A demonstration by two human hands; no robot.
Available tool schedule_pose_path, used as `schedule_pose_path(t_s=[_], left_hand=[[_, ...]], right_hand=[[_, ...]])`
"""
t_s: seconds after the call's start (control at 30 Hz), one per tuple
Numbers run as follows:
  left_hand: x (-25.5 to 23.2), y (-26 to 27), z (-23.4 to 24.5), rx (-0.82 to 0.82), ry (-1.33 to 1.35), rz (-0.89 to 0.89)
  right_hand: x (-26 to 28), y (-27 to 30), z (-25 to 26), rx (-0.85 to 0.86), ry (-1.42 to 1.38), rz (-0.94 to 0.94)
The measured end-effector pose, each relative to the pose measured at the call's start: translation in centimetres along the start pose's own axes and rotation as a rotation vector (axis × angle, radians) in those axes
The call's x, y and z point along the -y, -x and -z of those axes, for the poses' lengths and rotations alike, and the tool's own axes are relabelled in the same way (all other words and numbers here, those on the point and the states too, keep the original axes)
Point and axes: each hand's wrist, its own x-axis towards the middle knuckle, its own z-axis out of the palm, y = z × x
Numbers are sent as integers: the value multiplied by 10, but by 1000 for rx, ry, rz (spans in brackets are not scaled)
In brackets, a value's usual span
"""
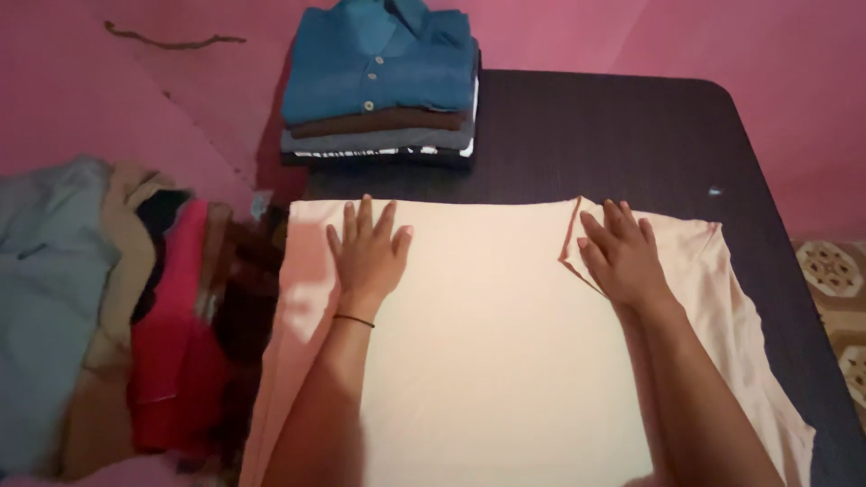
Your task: The person folds a light-colored t-shirt on a dark table. They smooth the fabric, fold the sleeves inward, fold the shirt in half lengthwise, then fold it into a compact rectangle and place it on a stack of folded clothes.
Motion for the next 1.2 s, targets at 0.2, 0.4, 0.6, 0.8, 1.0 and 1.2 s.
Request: schedule_pose_path(t_s=[0.2, 0.4, 0.6, 0.8, 1.0, 1.2], left_hand=[[25, -15, -7, -55, 23, 43], [65, -33, -39, -395, -49, -43], [97, -41, -39, -473, -141, -52], [62, -31, -22, -552, -111, -181], [33, -30, -42, -424, -20, -310], [55, -39, -30, -636, -214, -284]], right_hand=[[0, 0, -4, -36, 26, 5], [7, -2, 2, -75, 20, 0], [5, 0, -3, -57, 28, -9], [1, 0, -1, -27, -8, 5], [-11, -9, 8, -94, -67, 51], [-36, -18, 3, -198, 194, 19]])
